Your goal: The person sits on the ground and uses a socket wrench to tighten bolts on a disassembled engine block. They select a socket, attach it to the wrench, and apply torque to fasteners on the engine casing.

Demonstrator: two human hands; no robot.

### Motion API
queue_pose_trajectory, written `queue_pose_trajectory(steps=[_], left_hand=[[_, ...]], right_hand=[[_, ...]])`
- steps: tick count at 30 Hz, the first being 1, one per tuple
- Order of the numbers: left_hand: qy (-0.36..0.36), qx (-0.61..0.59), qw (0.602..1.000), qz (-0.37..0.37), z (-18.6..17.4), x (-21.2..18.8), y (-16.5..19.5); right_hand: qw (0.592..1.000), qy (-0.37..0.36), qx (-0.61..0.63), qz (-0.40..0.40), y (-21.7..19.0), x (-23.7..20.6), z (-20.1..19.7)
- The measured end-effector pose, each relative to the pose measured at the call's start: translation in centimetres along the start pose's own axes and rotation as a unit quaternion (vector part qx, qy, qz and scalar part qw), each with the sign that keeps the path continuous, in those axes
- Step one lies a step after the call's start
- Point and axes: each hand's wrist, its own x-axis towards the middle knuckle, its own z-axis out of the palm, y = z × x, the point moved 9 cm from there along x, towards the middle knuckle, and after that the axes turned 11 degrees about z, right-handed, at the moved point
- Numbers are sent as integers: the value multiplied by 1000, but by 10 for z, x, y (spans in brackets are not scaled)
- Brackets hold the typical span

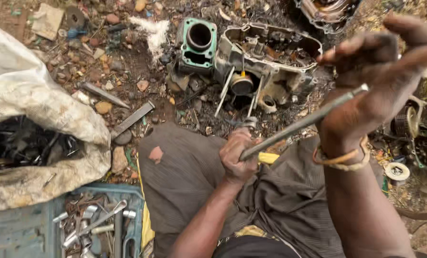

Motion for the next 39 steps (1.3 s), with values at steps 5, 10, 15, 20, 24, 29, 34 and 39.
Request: queue_pose_trajectory(steps=[5, 10, 15, 20, 24, 29, 34, 39], left_hand=[[72, -102, 973, -195, -8, -74, -72], [9, -42, 995, -95, -9, -60, -53], [-13, -31, 992, -120, -17, -21, -27], [-48, -21, 908, -417, -14, -35, -46], [-174, 222, 940, -194, -22, 3, -19], [-218, 411, 884, -48, -36, 17, 20], [-434, 529, 700, 205, 3, -6, 58], [-467, 618, 525, 353, 20, -7, 44]], right_hand=[[930, -277, -233, 57, 23, -12, 166], [966, -193, -173, -1, 27, -104, 101], [869, -67, -155, 466, 137, -203, -45], [724, -134, 160, 657, 180, -261, -17], [678, -161, 373, 612, 178, -241, 13], [608, -196, 504, 581, 173, -230, 24], [581, -225, 543, 563, 167, -223, 17], [566, -249, 555, 557, 163, -219, 15]])
